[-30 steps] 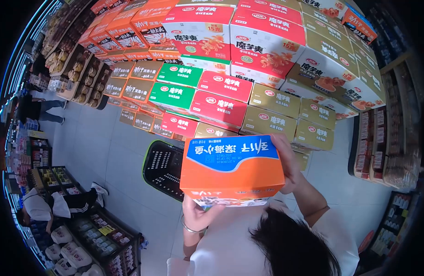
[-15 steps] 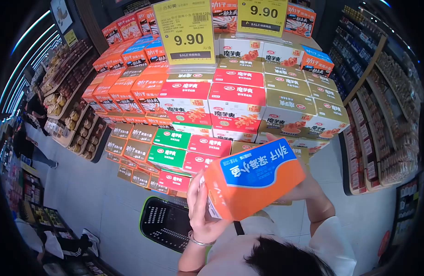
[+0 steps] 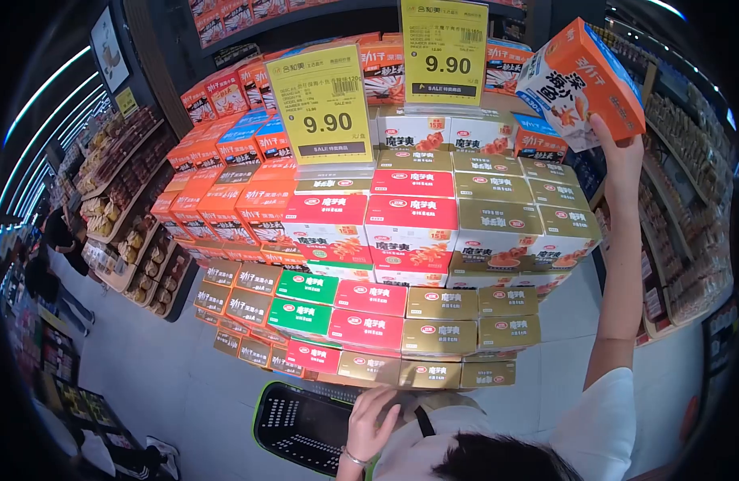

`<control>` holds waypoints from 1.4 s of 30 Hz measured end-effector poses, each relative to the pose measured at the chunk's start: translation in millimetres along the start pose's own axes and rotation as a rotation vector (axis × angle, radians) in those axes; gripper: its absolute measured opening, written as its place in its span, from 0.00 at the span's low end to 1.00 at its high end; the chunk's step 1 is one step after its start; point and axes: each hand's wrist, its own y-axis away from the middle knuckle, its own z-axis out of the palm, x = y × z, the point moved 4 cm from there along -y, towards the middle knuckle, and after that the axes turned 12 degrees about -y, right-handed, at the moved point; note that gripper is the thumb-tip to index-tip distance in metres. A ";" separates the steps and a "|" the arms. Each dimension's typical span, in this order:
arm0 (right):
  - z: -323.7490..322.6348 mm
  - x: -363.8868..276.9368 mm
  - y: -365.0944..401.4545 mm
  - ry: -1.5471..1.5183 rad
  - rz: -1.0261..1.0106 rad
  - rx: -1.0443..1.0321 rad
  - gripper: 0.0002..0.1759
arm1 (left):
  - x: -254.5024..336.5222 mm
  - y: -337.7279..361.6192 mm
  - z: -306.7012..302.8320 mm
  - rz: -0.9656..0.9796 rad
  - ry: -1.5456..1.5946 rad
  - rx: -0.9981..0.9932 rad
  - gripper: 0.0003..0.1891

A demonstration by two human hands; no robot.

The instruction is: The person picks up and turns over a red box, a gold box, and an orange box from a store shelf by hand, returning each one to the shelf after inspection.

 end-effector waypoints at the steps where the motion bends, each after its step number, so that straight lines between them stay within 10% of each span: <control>1: -1.5 12.9 -21.8 -0.003 0.013 -0.005 0.36 | -11.7 16.2 6.4 -0.018 -0.064 -0.004 0.14; 10: 40.0 123.2 -113.9 0.220 0.120 -0.139 0.58 | -38.5 92.8 15.0 -0.276 -0.269 -0.100 0.18; 19: 66.6 168.2 -125.5 0.143 0.291 -0.283 0.47 | -60.8 133.7 30.7 -0.629 -0.203 -0.266 0.23; 38: 35.3 312.5 -187.1 0.049 0.071 -0.219 0.36 | -65.3 147.4 42.9 -0.748 -0.265 -0.634 0.23; 39: 73.6 210.1 -136.8 0.100 0.108 -0.364 0.32 | -66.1 150.2 43.4 -0.764 -0.267 -0.646 0.24; 42: 71.1 212.8 -136.6 0.146 0.180 -0.341 0.30 | -81.1 172.4 64.3 -0.717 -0.275 -0.566 0.30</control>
